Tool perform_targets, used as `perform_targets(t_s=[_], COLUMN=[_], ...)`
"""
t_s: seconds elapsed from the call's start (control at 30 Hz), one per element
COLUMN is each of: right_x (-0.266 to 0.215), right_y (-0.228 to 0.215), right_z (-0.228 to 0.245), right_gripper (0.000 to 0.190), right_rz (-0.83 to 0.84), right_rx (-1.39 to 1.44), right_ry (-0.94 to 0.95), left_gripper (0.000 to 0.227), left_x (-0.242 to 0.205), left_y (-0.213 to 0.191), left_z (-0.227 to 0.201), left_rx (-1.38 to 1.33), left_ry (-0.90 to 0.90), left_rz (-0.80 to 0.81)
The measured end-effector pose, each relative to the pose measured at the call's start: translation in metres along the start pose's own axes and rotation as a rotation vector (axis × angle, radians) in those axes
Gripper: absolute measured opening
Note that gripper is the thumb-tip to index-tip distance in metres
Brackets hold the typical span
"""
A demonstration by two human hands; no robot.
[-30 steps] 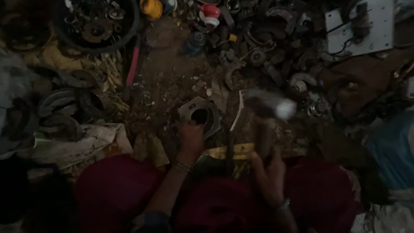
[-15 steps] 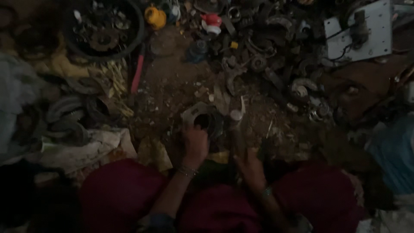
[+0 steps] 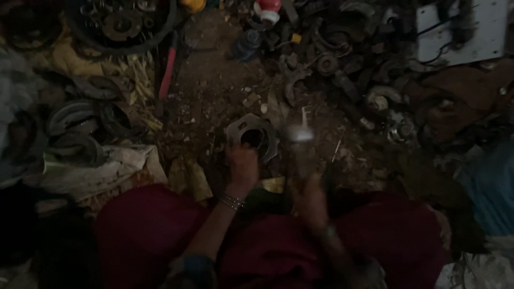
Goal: The person sits on the floor and repeatedly strikes a metal part with a hammer. They hold the part steady with one hand while striking it with the other, occasionally repositioning the part.
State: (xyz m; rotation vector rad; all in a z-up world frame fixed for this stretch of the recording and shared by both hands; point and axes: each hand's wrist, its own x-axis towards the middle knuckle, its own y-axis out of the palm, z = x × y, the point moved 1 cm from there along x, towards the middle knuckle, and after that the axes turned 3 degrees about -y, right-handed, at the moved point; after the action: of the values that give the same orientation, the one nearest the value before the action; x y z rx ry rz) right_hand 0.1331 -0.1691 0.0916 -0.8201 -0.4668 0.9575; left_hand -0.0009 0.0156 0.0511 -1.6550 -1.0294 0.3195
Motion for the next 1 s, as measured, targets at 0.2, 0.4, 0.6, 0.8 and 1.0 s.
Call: perform_targets(t_s=[0.2,0.4,0.6,0.8,1.0], right_x=[0.002,0.02,0.033,0.035,0.031], right_y=[0.002,-0.028,-0.016,0.01,-0.008], right_z=[-0.017,-0.039,-0.174,-0.233,-0.189], right_gripper=[0.056,0.043,0.027,0.02,0.035], right_rz=[0.15,-0.055,-0.423,-0.495,-0.52], right_rx=[0.368,0.741,1.183,1.603,1.274], right_ry=[0.374,0.633,0.665,0.743,1.068], left_gripper=[0.026,0.04,0.048,0.054,0.062], left_x=[-0.01,-0.008,0.005,0.017,0.02], left_y=[0.025,0.016,-0.009,-0.021,-0.038], left_z=[0.025,0.018,0.004,0.013,0.04], left_rx=[-0.02,-0.082,-0.025,-0.162,-0.534], left_ry=[-0.136,-0.144,-0.175,-0.308,-0.376], left_rz=[0.363,0.293,0.348,0.512,0.612])
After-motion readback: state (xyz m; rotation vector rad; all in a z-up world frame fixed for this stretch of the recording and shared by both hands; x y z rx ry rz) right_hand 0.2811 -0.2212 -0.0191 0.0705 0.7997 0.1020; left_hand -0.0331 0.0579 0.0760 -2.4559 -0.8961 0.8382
